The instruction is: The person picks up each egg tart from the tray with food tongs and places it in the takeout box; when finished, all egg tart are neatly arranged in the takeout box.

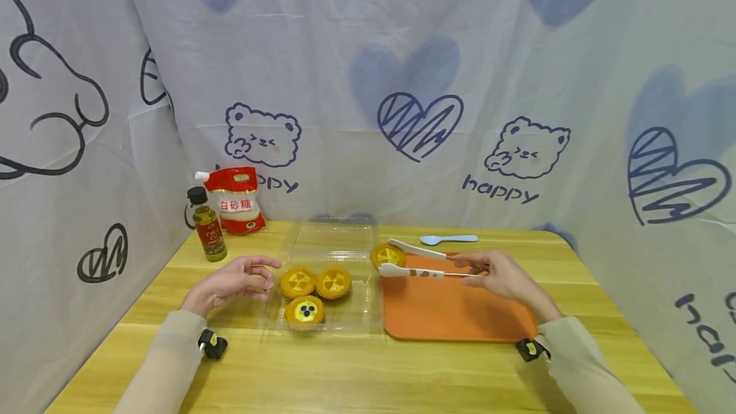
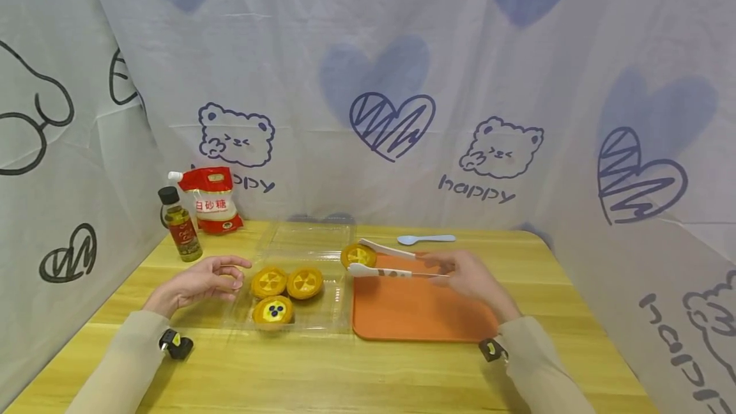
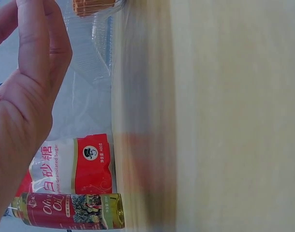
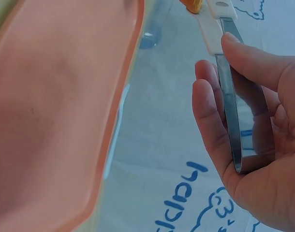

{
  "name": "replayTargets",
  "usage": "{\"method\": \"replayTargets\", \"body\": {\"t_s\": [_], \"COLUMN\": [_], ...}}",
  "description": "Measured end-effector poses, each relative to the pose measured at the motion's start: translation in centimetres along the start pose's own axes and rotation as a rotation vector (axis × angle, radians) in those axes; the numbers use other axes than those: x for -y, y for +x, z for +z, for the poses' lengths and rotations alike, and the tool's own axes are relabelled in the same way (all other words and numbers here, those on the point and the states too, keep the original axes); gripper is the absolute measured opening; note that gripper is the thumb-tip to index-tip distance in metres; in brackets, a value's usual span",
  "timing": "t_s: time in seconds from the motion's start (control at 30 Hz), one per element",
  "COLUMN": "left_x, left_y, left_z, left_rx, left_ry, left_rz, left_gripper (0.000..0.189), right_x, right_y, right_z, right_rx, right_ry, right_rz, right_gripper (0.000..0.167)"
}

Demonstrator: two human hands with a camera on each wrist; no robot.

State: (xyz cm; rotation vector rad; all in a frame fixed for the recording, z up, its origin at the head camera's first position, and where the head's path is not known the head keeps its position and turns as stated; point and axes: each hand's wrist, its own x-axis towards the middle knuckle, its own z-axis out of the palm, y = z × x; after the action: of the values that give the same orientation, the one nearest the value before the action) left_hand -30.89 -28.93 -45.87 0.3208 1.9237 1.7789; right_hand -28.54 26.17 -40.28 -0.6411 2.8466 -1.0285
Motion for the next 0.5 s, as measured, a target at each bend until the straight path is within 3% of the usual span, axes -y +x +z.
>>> {"method": "replayTargets", "body": {"t_s": [0.37, 0.5], "left_x": [-0.3, -0.2], "left_y": [-0.1, -0.1], "left_z": [0.3, 0.3], "left_rx": [0.007, 0.010], "left_ry": [0.000, 0.000], "left_rz": [0.005, 0.001], "left_gripper": [0.061, 0.062], "right_x": [2.2, 2.7], "right_y": [0.3, 0.5], "right_z": [0.2, 0.3], "right_rx": [0.065, 0.120], "right_ry": [-0.045, -0.015], "right_rz": [-0.082, -0.102], "right_gripper": [0.041, 0.041]}}
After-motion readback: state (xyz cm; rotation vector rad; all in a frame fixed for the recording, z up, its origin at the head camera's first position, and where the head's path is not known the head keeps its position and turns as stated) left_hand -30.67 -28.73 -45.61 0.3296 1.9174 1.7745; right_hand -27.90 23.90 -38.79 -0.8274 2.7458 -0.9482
